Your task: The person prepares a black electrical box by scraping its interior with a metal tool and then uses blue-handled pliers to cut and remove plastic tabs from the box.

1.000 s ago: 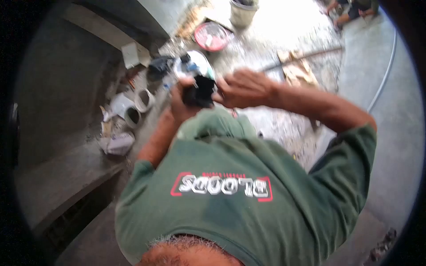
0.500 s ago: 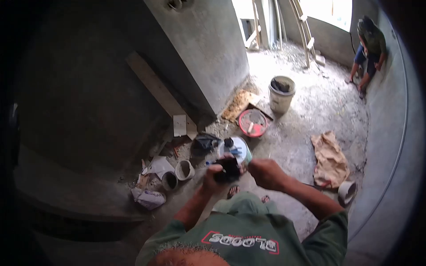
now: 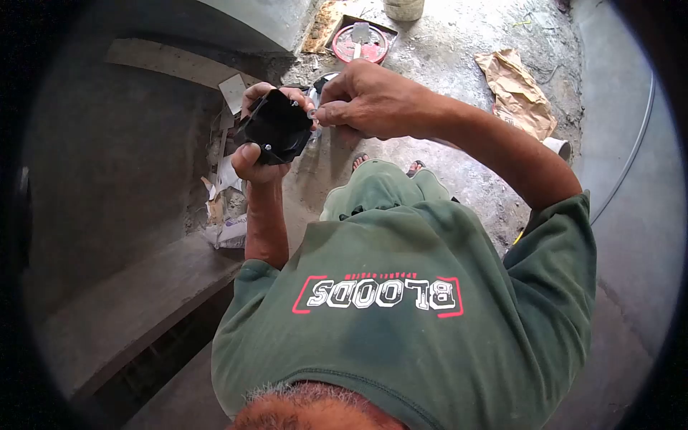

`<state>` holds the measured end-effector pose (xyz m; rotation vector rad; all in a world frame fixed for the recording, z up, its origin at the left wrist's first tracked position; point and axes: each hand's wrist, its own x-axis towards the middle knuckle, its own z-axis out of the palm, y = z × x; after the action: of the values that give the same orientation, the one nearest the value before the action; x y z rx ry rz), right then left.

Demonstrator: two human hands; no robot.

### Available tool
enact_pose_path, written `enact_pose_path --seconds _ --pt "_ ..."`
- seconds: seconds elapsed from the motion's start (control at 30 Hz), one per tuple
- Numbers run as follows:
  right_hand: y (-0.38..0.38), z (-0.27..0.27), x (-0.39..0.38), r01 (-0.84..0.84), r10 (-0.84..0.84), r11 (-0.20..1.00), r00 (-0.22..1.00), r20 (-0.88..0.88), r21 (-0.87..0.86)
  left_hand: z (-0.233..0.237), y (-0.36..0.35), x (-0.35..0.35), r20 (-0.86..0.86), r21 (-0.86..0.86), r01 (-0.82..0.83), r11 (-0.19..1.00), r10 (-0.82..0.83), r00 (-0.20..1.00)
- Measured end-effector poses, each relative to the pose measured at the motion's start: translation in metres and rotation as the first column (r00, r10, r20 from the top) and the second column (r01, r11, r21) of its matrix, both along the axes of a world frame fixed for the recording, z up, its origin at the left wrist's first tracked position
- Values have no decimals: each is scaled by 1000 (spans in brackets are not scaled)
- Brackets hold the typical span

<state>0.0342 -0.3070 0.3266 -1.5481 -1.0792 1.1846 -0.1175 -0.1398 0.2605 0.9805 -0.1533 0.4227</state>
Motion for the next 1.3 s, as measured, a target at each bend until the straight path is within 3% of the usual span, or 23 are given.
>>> enact_pose_path --seconds 0.17,0.23,0.27,0.3,0.4,0.47,0.63,0.9,0.97,1.07,1.1,1.17,1.23,1.3 --pt "5 4 6 -15 15 1000 998 59 -6 0 -2 -3 -41 48 -15 999 17 999" --pt "12 -4 11 -63 24 988 966 258 144 2 -3 -4 -87 24 2 1000 0 996" --pt "12 -2 12 -90 50 992 927 371 91 1 -2 -3 -85 21 0 1000 1 996" --pt "14 -3 13 -91 52 992 927 372 88 1 -2 -2 -86 2 -1 1000 1 996" --pt "16 -2 14 -100 77 992 962 263 73 -2 0 -1 -87 8 -2 1000 3 996" --pt "15 13 12 -43 58 994 986 156 -97 -3 0 -1 -84 31 1 1000 2 997" --pt "18 7 16 -39 56 987 992 111 -155 -1 3 2 -94 208 -46 977 67 993" --pt "18 2 23 -95 99 960 995 -1 -263 6 -3 1 -161 351 -58 935 121 980" --pt "21 -17 25 -233 141 960 881 453 154 5 -5 -1 -184 354 -54 934 126 975" --pt "16 -7 8 -292 78 952 516 853 90 8 -7 1 -319 298 -27 954 126 939" --pt "15 -8 7 -293 76 952 513 855 91 6 -6 3 -315 300 -28 953 127 941" --pt "12 -17 3 -374 13 924 255 967 86 1 -4 4 -322 288 -75 955 170 931" --pt "9 -28 5 -411 -69 900 203 977 149 -2 -8 6 -332 266 -69 962 159 930" --pt "5 -35 6 -531 -146 847 -176 973 31 -18 -9 4 -413 -46 -4 999 -16 910"
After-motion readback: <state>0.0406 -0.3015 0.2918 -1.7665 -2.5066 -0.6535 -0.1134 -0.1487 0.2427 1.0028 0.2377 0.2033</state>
